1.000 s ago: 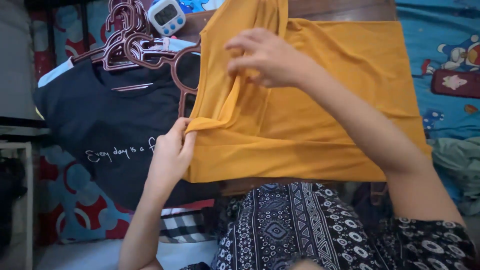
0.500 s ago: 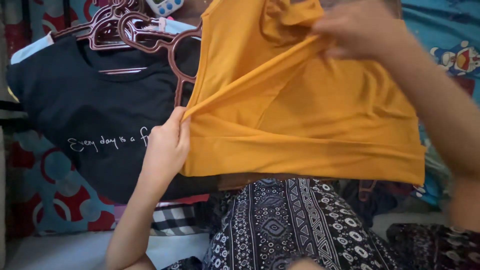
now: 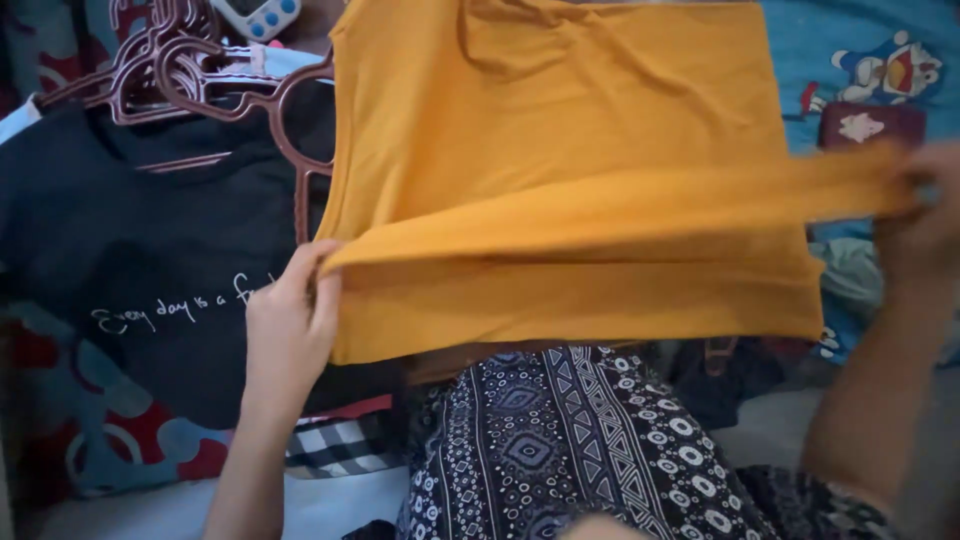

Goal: Folding t-shirts and placing them on hangers on a low table.

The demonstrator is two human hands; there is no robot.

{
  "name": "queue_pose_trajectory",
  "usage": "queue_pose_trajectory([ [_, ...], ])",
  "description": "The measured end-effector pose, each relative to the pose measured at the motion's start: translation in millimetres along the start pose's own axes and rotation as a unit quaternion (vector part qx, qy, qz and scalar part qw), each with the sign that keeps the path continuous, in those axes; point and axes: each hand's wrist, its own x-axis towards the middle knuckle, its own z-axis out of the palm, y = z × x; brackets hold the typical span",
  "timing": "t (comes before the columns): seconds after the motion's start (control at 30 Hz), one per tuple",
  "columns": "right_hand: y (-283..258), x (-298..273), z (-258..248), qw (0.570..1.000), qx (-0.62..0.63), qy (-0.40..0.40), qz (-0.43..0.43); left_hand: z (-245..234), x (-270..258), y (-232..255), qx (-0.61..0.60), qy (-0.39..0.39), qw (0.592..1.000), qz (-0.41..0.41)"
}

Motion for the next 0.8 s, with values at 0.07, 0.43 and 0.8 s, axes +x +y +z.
queue_pose_trajectory([
  [0.07,-74.4,-22.4,-17.0,0.996,0.048,0.000,0.069,-2.9,-6.1,6.3,-0.039,-0.010,0.999,-0.003],
  [0.43,-115.7,-59.2,-29.2,0.855,0.193,-0.181,0.445,-2.2,-26.0,-2.7,-0.122,-0.038,0.992,0.015],
  [0.8,-116.6,-69.0,-34.6,0.880,0.170,-0.180,0.405,-15.1,-20.7,2.0,-0.060,-0.058,0.993,0.080],
])
